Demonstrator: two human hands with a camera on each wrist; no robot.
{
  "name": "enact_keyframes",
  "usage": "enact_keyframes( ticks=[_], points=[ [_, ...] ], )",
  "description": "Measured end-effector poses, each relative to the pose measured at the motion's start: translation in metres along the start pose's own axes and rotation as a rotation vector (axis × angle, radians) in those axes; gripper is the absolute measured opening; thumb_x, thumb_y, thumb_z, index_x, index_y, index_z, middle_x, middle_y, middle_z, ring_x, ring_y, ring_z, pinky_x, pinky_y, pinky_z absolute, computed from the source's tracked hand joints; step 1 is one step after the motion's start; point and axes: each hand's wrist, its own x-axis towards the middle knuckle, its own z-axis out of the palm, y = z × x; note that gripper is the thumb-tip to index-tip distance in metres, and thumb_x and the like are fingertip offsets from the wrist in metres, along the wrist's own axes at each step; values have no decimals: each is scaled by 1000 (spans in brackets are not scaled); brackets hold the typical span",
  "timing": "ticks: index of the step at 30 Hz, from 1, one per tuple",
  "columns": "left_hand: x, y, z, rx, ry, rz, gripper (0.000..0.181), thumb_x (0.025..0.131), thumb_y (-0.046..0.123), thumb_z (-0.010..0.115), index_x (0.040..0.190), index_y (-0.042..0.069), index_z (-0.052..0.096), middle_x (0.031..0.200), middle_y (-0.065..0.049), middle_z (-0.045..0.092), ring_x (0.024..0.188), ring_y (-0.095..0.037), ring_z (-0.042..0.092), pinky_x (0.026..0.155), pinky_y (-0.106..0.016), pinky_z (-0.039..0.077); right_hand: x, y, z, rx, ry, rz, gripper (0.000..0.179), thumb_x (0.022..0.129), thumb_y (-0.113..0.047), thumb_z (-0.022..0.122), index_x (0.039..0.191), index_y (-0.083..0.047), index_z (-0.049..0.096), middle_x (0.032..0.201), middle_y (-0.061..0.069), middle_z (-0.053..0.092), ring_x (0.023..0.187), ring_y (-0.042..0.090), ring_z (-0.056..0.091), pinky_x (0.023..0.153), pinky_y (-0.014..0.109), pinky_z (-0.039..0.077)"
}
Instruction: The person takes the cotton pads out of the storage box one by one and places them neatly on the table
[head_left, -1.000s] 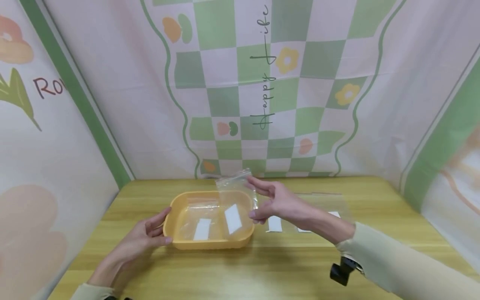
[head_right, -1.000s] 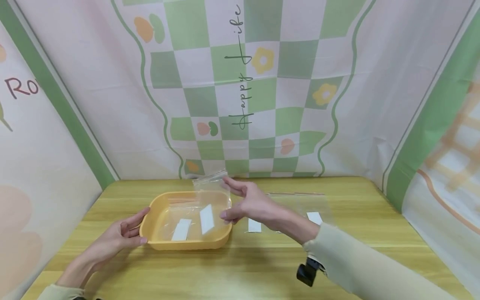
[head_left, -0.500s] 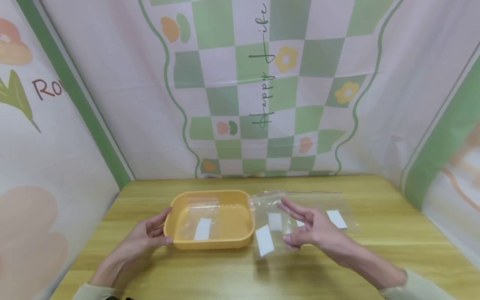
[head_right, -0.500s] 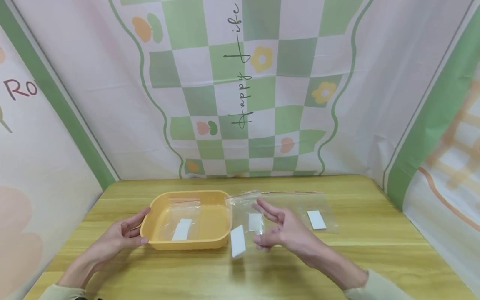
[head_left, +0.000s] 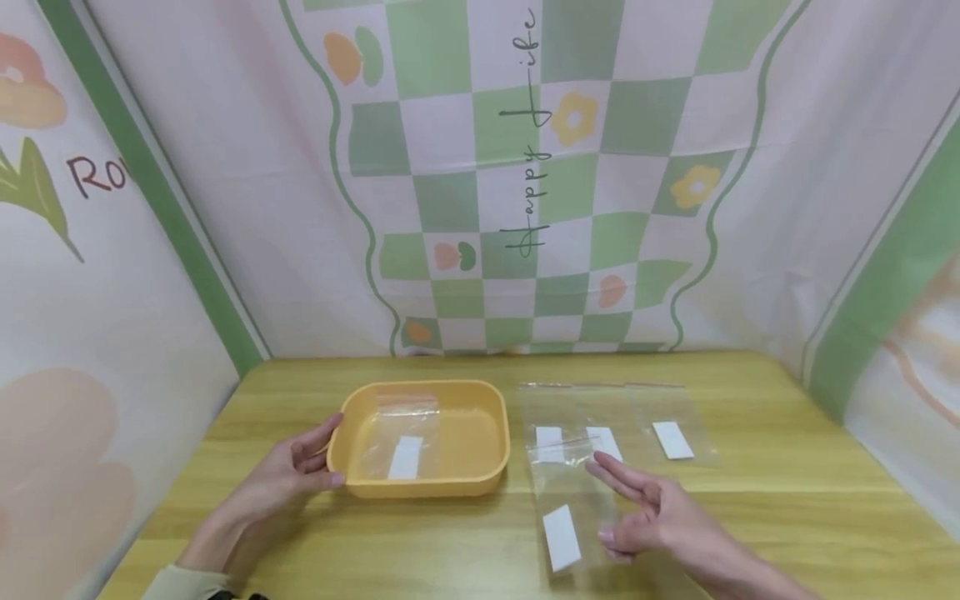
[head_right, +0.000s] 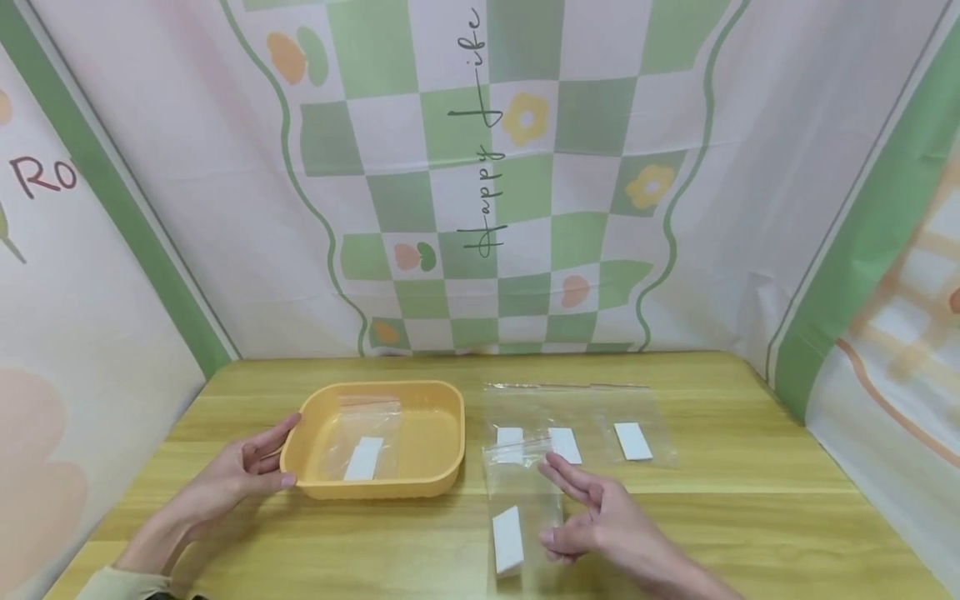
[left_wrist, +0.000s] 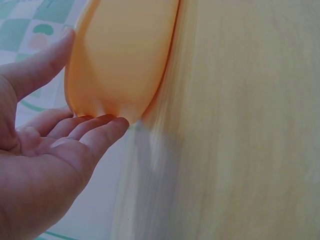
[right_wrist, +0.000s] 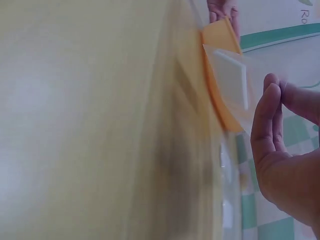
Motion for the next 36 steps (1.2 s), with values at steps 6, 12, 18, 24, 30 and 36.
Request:
enact_keyframes(
  ticks=[6, 12, 18, 24, 30, 36],
  points=[
    [0, -2, 0, 3, 8, -14, 96, 93, -1, 77, 162, -11, 10, 168, -28, 7, 145, -57, 28, 106, -30, 51, -2, 14, 4, -23, 27, 6, 102, 88, 6, 74, 163, 6, 5, 166, 33, 10, 66, 12, 67, 75, 36, 65],
    [0, -2, 0, 3, 3, -9, 96, 93, -2, 76, 162, -12, 10, 168, -29, 7, 145, -57, 28, 105, -30, 51, -1, 20, 8, -37, 18, 13, 104, 88, 6, 76, 162, 6, 3, 165, 35, 7, 63, 13, 66, 65, 33, 64],
    [0, -3, -1, -3, -6, -15, 96, 94, -1, 76, 162, -12, 9, 168, -29, 7, 145, -56, 27, 105, -30, 51, 0, 23, 9, -128, 39, 85, 108, 85, 0, 82, 164, 4, 8, 165, 36, 8, 58, 12, 63, 60, 30, 62],
    [0, -5, 0, 0, -5, -15, 96, 94, -1, 76, 162, -12, 10, 169, -28, 7, 146, -56, 27, 105, -30, 51, -2, 23, 6, -231, 54, 98, 106, 85, -3, 83, 164, 5, 13, 163, 39, 14, 56, 13, 62, 59, 30, 61],
    [0, -3, 1, 6, 2, -8, 96, 94, -1, 77, 162, -12, 10, 168, -29, 7, 145, -56, 27, 105, -30, 51, -3, 22, 6, -284, 54, 105, 105, 86, -8, 84, 164, 5, 15, 164, 37, 15, 55, 14, 61, 52, 30, 59],
    [-1, -2, 0, 0, -8, 12, 93, 95, -3, 75, 161, -12, 10, 168, -30, 7, 145, -58, 26, 105, -30, 51, -4, 21, 6, -377, 74, 94, 102, 87, -14, 85, 163, 6, 21, 162, 39, 19, 49, 9, 54, 42, 30, 53]
  ],
)
